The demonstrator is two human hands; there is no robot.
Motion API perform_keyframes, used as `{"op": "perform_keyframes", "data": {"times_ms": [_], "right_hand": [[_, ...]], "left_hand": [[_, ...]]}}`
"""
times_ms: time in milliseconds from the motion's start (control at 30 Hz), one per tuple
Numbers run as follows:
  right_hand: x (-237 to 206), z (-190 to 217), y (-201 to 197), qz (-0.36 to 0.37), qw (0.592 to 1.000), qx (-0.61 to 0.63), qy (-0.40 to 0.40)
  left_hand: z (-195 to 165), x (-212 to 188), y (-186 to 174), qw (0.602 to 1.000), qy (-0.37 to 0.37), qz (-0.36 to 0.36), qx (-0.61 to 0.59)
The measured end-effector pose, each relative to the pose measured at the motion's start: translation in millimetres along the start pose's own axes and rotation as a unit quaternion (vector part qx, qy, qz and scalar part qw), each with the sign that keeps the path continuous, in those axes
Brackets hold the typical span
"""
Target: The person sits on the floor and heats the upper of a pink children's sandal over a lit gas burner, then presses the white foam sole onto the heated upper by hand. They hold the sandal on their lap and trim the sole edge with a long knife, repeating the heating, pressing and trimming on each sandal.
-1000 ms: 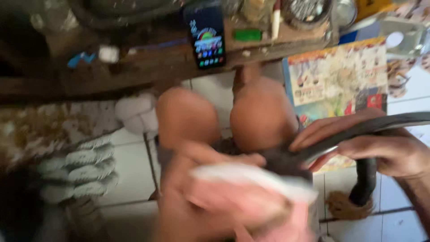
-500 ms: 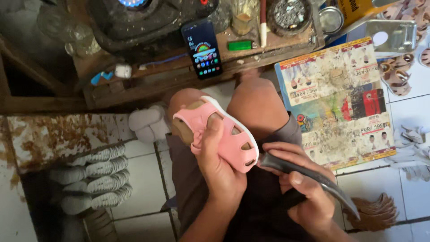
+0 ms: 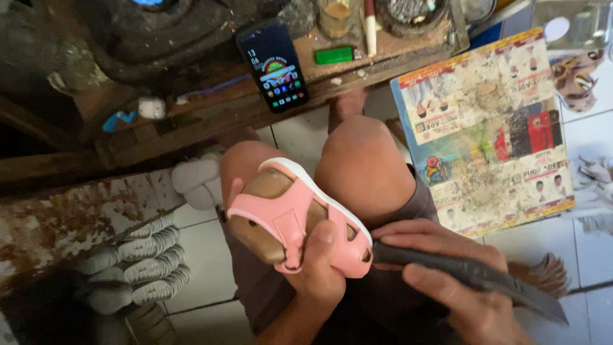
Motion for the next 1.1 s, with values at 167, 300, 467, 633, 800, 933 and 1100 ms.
{"op": "perform_keyframes", "data": {"times_ms": [167,300,467,633,800,933,1100], "right_hand": [[12,2,2,0.05,0.997,0.044,0.044],[17,-6,4,0.008,0.973,0.203,0.106],[20,-7,-9,0.087,0.982,0.095,0.135],[19,-9,-27,0.23,0.964,-0.011,0.136],[3,-16,-37,0.193,0.965,0.035,0.175],[-9,-21,-32,0.154,0.977,0.066,0.132],[-5,-27,-20,0.152,0.979,-0.039,0.134]], "left_hand": [[-3,-1,-5,0.998,-0.022,0.036,0.05],[-6,3,-6,0.996,-0.03,0.074,0.032],[-7,6,-7,0.993,-0.082,0.079,-0.006],[-14,4,1,0.97,-0.176,0.154,-0.061],[-22,-5,-1,0.948,-0.239,0.145,-0.154],[-24,-6,-5,0.945,-0.246,0.132,-0.172],[-22,2,-7,0.954,-0.248,0.107,-0.128]]}}
Point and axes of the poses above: each hand's wrist, its own x-axis towards the middle knuckle, its own y-axis out of the palm, z = x × y, the point moved 6 cm from there along x, towards the middle knuckle, and after that the axes turned 8 degrees about -y, right-handed, at the moved point
